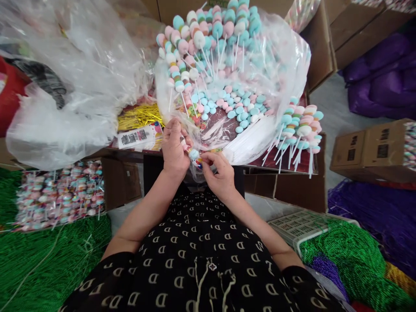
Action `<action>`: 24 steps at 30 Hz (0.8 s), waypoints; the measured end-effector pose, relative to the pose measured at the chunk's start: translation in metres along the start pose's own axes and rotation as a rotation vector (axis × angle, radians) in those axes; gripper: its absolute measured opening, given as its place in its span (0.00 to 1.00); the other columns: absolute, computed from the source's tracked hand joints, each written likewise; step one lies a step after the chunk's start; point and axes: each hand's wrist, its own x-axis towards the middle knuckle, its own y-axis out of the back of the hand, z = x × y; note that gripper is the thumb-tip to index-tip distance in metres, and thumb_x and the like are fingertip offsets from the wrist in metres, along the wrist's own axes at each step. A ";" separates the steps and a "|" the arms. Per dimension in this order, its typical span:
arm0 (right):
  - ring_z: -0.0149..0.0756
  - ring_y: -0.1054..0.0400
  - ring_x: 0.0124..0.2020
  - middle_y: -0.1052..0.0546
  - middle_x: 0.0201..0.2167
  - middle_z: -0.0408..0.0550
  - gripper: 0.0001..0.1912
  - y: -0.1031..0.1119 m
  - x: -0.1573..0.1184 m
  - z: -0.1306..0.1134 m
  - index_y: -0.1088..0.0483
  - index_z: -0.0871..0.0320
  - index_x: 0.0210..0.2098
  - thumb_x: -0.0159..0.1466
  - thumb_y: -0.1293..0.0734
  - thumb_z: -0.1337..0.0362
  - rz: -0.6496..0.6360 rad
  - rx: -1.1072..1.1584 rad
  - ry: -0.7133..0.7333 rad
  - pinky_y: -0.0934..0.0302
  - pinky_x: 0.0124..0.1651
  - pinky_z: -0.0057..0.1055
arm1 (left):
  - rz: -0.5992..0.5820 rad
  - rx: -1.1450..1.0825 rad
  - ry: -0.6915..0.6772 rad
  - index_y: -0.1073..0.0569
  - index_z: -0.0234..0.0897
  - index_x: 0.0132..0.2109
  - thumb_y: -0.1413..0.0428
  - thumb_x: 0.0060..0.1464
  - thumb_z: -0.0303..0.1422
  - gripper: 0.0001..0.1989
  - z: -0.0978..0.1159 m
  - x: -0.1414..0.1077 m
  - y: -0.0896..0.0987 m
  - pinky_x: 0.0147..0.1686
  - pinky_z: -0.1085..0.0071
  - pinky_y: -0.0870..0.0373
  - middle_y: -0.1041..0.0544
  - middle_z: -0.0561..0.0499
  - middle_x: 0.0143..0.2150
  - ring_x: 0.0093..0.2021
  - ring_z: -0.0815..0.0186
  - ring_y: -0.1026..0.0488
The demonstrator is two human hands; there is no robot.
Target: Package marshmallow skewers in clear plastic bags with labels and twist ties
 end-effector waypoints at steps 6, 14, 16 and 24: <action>0.37 0.26 0.36 0.20 0.36 0.47 0.09 0.007 -0.006 -0.002 0.23 0.53 0.46 0.69 0.34 0.64 0.002 0.087 -0.162 0.28 0.42 0.36 | 0.020 0.001 0.060 0.27 0.45 0.53 0.38 0.63 0.51 0.20 -0.004 0.007 0.002 0.25 0.72 0.39 0.27 0.57 0.32 0.23 0.74 0.35; 0.27 0.36 0.15 0.27 0.18 0.38 0.25 0.015 -0.005 -0.014 0.22 0.57 0.37 0.66 0.32 0.40 -0.411 0.429 -0.684 0.43 0.19 0.23 | -0.107 -0.046 0.058 0.27 0.49 0.57 0.37 0.61 0.54 0.24 0.022 0.001 -0.005 0.32 0.71 0.28 0.19 0.52 0.41 0.33 0.69 0.23; 0.26 0.37 0.14 0.28 0.16 0.37 0.28 0.012 -0.003 -0.015 0.23 0.57 0.37 0.64 0.32 0.37 -0.361 0.484 -0.713 0.45 0.17 0.22 | -0.204 -0.076 0.100 0.28 0.48 0.59 0.35 0.57 0.56 0.29 0.024 -0.012 -0.005 0.37 0.69 0.25 0.17 0.49 0.48 0.41 0.65 0.19; 0.26 0.40 0.13 0.30 0.14 0.36 0.30 0.007 -0.005 -0.008 0.26 0.56 0.33 0.63 0.31 0.34 -0.252 0.564 -0.669 0.46 0.16 0.23 | -0.474 0.059 0.440 0.22 0.37 0.42 0.31 0.47 0.60 0.31 0.000 -0.051 0.008 0.26 0.70 0.31 0.18 0.47 0.33 0.30 0.64 0.23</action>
